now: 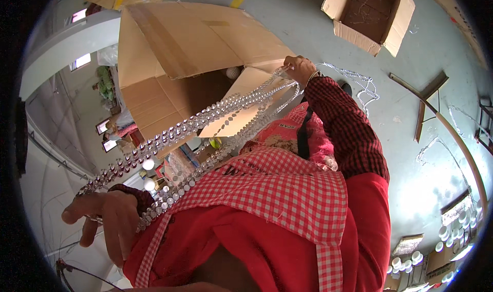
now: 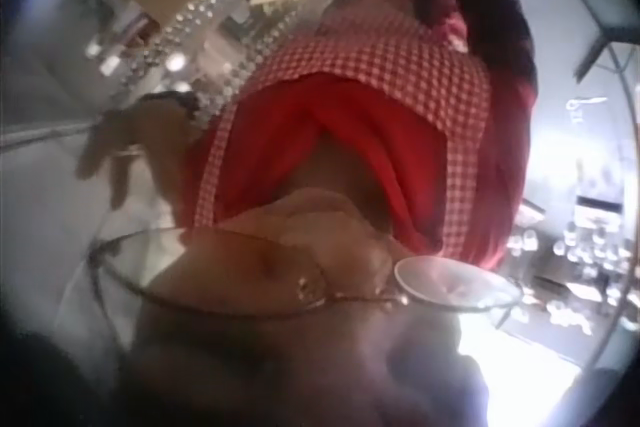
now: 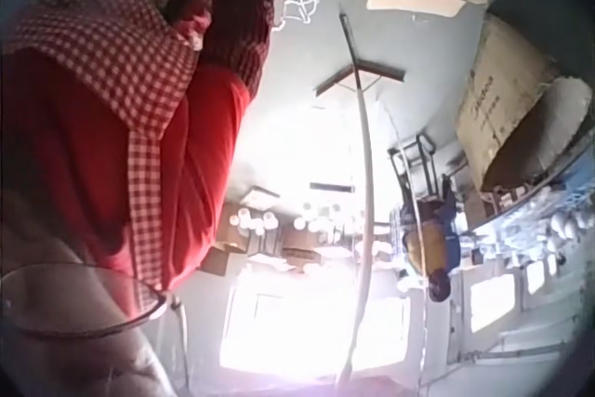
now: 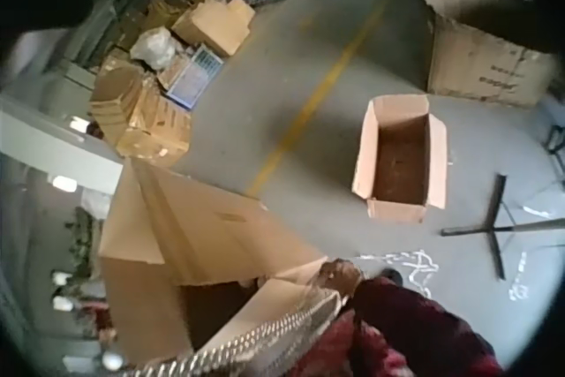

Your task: Unpacking and straightening long strings of decorative beaded chains from boxes.

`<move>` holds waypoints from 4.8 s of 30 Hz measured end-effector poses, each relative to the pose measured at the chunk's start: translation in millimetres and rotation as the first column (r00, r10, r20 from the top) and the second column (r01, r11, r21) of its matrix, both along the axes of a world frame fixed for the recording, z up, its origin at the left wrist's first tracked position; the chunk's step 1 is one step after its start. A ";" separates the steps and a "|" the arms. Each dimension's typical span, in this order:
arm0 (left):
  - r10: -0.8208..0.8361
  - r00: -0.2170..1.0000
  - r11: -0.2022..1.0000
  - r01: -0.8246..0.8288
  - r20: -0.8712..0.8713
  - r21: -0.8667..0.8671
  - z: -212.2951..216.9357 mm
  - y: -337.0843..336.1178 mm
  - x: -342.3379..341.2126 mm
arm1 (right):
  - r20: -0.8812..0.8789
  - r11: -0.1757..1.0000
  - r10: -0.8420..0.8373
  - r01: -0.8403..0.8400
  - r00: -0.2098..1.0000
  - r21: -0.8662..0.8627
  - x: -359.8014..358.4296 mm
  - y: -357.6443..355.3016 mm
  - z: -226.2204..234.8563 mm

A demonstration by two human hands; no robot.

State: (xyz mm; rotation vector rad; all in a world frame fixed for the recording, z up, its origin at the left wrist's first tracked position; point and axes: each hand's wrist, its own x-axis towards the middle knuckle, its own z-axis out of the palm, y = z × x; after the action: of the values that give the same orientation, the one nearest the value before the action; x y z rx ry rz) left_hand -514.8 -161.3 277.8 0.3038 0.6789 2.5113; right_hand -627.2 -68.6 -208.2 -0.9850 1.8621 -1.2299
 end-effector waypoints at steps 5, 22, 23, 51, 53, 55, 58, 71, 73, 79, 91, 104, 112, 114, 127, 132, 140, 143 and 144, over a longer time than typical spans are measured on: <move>0.102 0.994 0.988 -0.105 0.034 0.115 0.3 3.5 23.6 | -0.143 0.984 -0.056 0.030 0.988 -0.178 0.0 -3.9 15.9; 0.002 0.999 1.000 -0.001 -0.035 0.031 -14.4 1.4 12.9 | 0.061 0.955 0.294 -0.290 0.954 -0.067 18.8 14.0 -10.4; 0.003 0.999 1.000 -0.003 -0.035 0.019 -14.0 1.5 13.6 | 0.060 0.954 0.296 -0.292 0.953 -0.069 19.8 13.7 -9.3; 0.102 0.995 0.983 -0.103 0.011 0.153 -31.0 5.9 32.1 | 0.147 0.960 0.272 -0.259 0.951 -0.105 24.1 12.7 4.0; 0.062 0.998 0.987 -0.064 0.020 0.150 -30.3 0.6 36.4 | 0.158 0.966 0.245 -0.227 0.957 -0.127 16.7 18.0 -1.2; 0.030 1.000 0.990 -0.030 0.000 0.134 -33.1 -4.2 38.6 | 0.114 0.983 0.146 -0.130 0.983 -0.132 5.9 26.3 0.0; 0.090 0.996 0.993 -0.089 -0.005 0.072 -40.5 -19.3 54.4 | 0.067 0.993 0.000 0.008 0.998 -0.118 -9.5 33.7 35.9; -0.037 0.990 0.988 0.057 0.138 -0.146 -76.7 -46.2 44.0 | 0.435 0.997 -0.054 0.024 0.899 0.075 -45.5 75.4 200.8; -0.066 0.986 0.986 0.088 0.155 -0.143 -81.7 -51.6 44.6 | 0.584 0.998 0.000 0.036 0.812 -0.051 -51.7 82.8 202.6; -0.055 0.981 0.984 0.084 0.185 -0.157 -85.9 -59.6 46.6 | 0.472 0.947 -0.283 0.322 0.835 -0.002 -63.4 107.3 213.4; 0.215 0.973 0.667 -0.078 0.090 -0.741 -34.9 -69.8 44.6 | 0.431 0.799 -0.430 0.557 0.793 -0.227 -54.7 136.2 226.8; 0.375 0.921 0.359 -0.249 -0.106 -0.899 -11.7 -54.4 39.5 | 0.754 0.877 0.001 0.362 0.657 -0.317 -44.4 139.2 248.4; 0.306 0.932 0.494 -0.330 -0.195 -0.804 -13.0 -61.1 36.5 | 0.603 0.976 0.164 -0.039 0.781 -0.215 -31.5 115.6 268.2; 0.303 0.932 0.517 -0.337 -0.200 -0.787 -11.2 -58.0 34.8 | 0.614 0.960 0.268 -0.151 0.742 -0.236 -26.7 108.9 271.7; 0.209 0.950 0.624 0.054 0.233 -0.780 -34.3 -41.7 28.9 | 0.654 0.931 -0.165 0.335 0.738 -0.143 -36.0 128.9 248.5; 0.271 0.931 0.533 0.068 0.246 -0.844 -29.5 -40.3 38.1 | 0.475 0.901 -0.350 0.429 0.807 -0.066 -39.8 140.8 217.1; 0.342 0.939 0.529 -0.166 0.030 -0.832 -6.4 -23.6 33.8 | 0.713 0.737 -0.056 0.511 0.699 -0.443 -23.4 139.4 231.1; 0.287 0.955 0.519 -0.085 0.080 -0.851 -9.5 -29.1 29.8 | 0.602 0.797 -0.155 0.459 0.783 -0.393 -27.0 138.4 229.7; 0.280 0.957 0.517 -0.083 0.076 -0.852 -8.4 -27.2 29.0 | 0.465 0.845 -0.231 0.413 0.854 -0.339 -31.2 138.1 225.1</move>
State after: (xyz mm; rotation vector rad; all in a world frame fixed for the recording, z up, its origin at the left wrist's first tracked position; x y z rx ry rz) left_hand -485.8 -188.5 269.4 -0.4124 1.8024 2.0050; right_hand -658.4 69.5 17.0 -0.5535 1.4862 -1.9539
